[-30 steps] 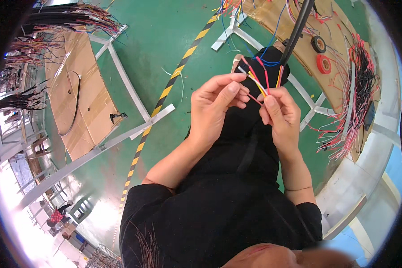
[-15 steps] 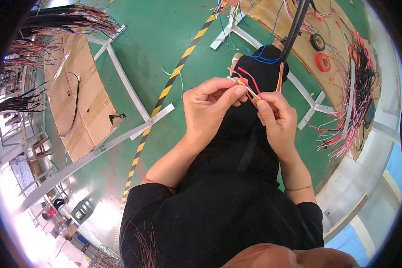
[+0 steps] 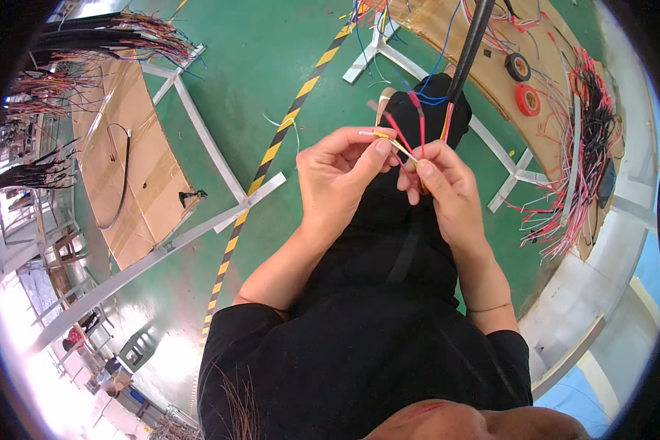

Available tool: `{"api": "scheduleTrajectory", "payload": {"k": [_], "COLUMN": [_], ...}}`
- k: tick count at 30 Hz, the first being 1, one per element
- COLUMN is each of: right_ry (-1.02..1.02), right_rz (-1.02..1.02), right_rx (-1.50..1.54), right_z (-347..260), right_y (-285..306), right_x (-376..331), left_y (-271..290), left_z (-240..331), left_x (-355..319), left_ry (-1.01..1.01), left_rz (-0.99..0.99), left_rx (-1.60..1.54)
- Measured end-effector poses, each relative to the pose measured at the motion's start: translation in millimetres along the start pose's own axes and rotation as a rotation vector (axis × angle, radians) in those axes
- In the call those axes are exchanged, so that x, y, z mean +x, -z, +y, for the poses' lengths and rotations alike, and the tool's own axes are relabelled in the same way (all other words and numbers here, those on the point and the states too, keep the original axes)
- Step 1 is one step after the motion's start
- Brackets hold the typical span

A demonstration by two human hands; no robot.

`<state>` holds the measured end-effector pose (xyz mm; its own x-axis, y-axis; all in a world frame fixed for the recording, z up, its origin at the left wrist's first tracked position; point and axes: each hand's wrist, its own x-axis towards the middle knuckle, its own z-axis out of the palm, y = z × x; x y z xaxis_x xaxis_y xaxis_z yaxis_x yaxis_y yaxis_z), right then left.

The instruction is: Measuring, sorting, and taping multiple colored wires to create an electrical wiring harness at a workstation.

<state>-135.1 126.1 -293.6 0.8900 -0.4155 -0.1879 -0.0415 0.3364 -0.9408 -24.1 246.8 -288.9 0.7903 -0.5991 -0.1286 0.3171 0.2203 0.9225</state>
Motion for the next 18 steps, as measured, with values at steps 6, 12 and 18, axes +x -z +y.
{"api": "scheduleTrajectory", "payload": {"k": [6, 12, 18], "right_ry": [-0.107, -0.179, -0.05], "right_rz": [-0.03, -0.175, -0.161], "right_rx": [0.193, 0.318, 0.275], "right_z": [-14, -24, -18], "right_y": [-3, -3, -8], "right_x": [19, 30, 34], "left_y": [-1, 0, -2], "left_z": [6, 24, 24], "left_x": [8, 5, 5], "left_ry": [-0.083, -0.091, -0.105], "left_rz": [0.033, 0.087, 0.183], "left_rx": [0.005, 0.219, 0.137]}}
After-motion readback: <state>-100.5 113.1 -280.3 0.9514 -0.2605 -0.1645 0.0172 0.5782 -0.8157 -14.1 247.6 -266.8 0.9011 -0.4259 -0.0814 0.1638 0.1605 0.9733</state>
